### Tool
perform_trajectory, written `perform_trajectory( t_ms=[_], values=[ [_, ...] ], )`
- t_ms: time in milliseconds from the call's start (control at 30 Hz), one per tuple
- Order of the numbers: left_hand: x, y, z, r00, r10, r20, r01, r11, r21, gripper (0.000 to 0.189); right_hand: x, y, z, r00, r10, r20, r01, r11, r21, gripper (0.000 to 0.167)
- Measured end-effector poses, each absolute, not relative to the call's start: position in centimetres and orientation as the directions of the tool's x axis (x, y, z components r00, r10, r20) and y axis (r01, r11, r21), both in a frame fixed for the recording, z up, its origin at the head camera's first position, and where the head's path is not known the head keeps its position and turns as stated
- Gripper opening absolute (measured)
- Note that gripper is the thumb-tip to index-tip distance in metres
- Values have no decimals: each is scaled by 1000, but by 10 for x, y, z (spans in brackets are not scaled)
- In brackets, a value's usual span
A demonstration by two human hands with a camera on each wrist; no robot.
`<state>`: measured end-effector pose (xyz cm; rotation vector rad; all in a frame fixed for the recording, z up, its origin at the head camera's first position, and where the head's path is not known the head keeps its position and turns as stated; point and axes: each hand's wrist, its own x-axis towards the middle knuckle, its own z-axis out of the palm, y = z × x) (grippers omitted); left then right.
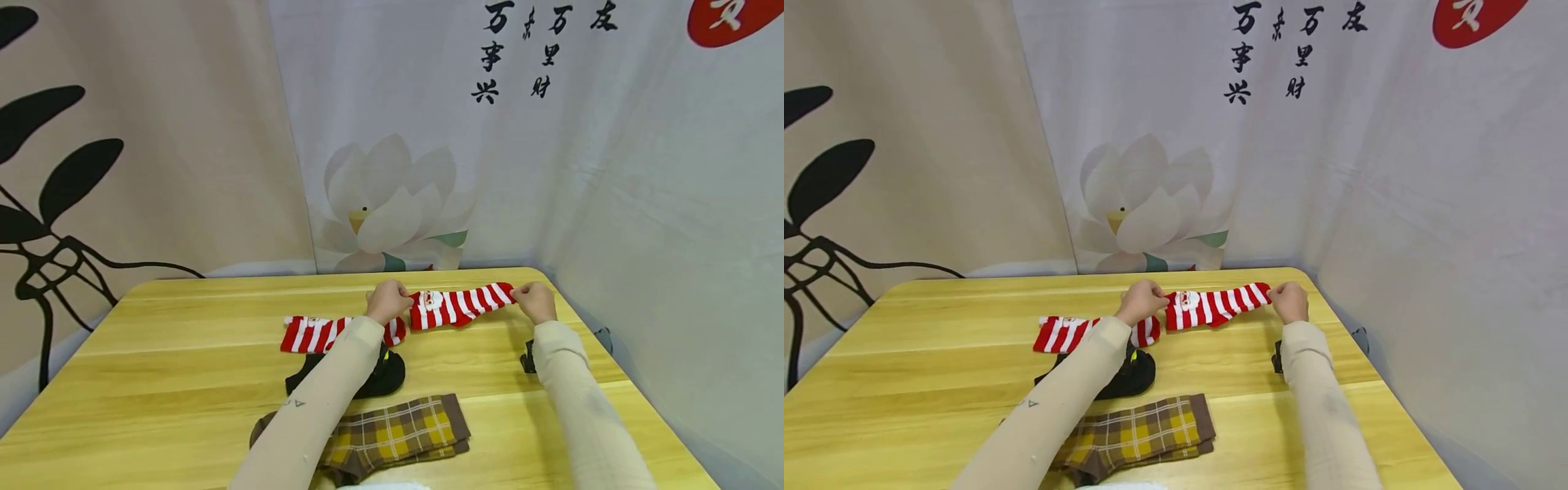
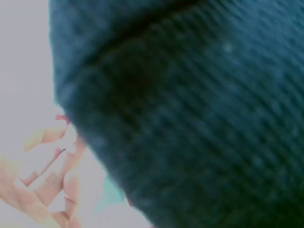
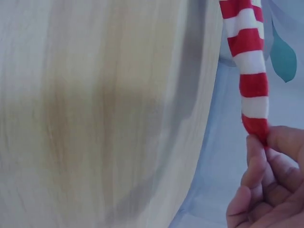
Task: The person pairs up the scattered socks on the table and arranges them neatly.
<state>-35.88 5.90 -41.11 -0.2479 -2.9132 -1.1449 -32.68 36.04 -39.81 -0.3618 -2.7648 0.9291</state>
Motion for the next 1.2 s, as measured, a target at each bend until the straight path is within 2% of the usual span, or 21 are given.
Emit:
perform_trajectory(
  t_ms=[433, 833, 1200],
  values=[
    [-351, 46, -395, -983, 128, 135, 186, 649, 738, 14, -319, 355, -386, -959, 224, 175, 72, 788, -612, 25],
    [-344, 19, -383, -984, 131, 118, 175, 651, 738, 12, -310, 343, -386, -970, 226, 84, 123, 764, -633, 32],
    [-338, -23, -371, -986, 128, 103, 160, 609, 777, 13, -307, 315, -376, -984, 167, 68, 76, 726, -683, 31]
  ],
)
